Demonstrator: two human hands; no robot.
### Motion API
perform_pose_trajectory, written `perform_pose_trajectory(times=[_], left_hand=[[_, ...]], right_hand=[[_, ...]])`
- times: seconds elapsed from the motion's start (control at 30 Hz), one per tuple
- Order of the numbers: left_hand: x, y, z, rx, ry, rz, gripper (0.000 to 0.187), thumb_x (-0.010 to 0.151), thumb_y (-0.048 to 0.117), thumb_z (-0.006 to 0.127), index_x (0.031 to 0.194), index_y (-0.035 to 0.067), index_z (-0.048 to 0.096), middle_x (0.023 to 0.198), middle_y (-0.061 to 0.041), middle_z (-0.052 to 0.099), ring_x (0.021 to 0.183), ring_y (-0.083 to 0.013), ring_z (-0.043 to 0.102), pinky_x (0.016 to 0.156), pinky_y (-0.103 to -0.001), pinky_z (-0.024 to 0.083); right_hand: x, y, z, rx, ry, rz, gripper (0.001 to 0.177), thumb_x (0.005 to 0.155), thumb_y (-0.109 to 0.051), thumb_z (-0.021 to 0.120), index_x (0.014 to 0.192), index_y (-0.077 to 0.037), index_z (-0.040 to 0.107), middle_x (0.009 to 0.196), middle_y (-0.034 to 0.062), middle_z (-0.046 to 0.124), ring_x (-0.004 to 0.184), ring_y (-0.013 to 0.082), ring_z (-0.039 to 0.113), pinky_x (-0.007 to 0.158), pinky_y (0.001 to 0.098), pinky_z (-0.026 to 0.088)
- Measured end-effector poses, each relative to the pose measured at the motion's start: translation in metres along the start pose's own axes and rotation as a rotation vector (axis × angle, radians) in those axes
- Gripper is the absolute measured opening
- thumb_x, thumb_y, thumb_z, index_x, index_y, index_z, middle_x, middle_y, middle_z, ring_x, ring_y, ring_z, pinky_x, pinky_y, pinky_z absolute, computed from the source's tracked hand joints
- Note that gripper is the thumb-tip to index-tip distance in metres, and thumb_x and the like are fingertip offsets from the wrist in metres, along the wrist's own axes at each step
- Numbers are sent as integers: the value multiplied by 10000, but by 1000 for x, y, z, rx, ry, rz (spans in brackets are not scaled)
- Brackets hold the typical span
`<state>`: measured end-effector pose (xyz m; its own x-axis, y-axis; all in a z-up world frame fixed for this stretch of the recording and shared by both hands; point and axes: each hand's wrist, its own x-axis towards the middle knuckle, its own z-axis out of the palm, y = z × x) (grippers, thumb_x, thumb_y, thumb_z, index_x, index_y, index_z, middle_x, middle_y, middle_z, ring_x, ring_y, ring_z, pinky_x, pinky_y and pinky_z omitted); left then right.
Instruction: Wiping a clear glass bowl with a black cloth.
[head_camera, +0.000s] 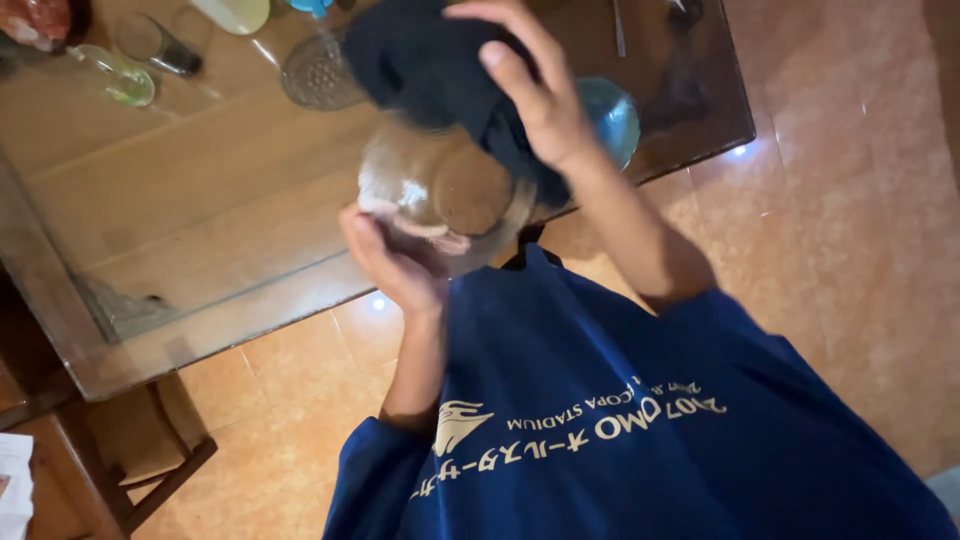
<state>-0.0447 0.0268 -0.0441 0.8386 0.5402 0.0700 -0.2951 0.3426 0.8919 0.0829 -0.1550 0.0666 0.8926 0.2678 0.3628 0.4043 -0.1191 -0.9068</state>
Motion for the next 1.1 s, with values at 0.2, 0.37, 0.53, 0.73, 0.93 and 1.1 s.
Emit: perform_pose_trajectory(times=[0.2, 0.37, 0.53, 0.73, 0.93, 1.1], left_hand=[[10, 38, 70, -344, 328, 131, 360, 1074, 515, 398, 1068, 155, 410, 786, -77, 539, 560, -219, 594, 453, -335, 546], [8, 8, 62, -397, 181, 145, 355, 1123, 495, 429, 1124, 142, 389, 846, -54, 521, 758, -200, 606, 635, -374, 571], [59, 64, 52, -6, -291, 198, 447, 1136, 478, 495, 1282, 57, 462, 1237, -186, 580, 956, -325, 704, 752, -397, 553], [74, 54, 54, -85, -427, -190, 434, 1191, 441, 441, 1238, 20, 536, 701, -149, 621, 441, -197, 517, 435, -301, 442], [15, 37, 111, -156, 350, 79, 406, 1068, 503, 392, 1217, 129, 452, 728, -107, 584, 456, -219, 554, 423, -302, 473], [41, 16, 69, -455, -55, -111, 484, 1065, 531, 386, 1195, 79, 503, 871, -126, 578, 640, -263, 563, 509, -378, 514]], right_hand=[[-78, 28, 90, 656, 681, 300, 434, 1064, -237, 546, 1458, -66, 480, 1438, 56, 547, 1355, 195, 501, 1191, 346, 387], [-115, 105, 69, 1238, 618, 458, 525, 1069, -307, 574, 1487, -13, 455, 1418, 118, 565, 1303, 284, 538, 1160, 429, 426], [-84, 51, 26, 1026, 579, 204, 568, 1025, -310, 641, 1490, -62, 427, 1397, 105, 592, 1301, 268, 585, 1168, 436, 459], [-82, 77, 4, 599, 549, 102, 518, 1050, -282, 636, 1480, -18, 514, 1417, 118, 591, 1301, 232, 579, 1182, 417, 448], [-101, 90, 70, 673, 1055, 354, 518, 1036, -306, 557, 1467, -26, 490, 1455, 55, 540, 1306, 193, 517, 1160, 347, 383], [-92, 99, 37, 1145, 890, 286, 533, 1043, -307, 591, 1458, 10, 486, 1401, 117, 549, 1281, 272, 534, 1162, 395, 404]])
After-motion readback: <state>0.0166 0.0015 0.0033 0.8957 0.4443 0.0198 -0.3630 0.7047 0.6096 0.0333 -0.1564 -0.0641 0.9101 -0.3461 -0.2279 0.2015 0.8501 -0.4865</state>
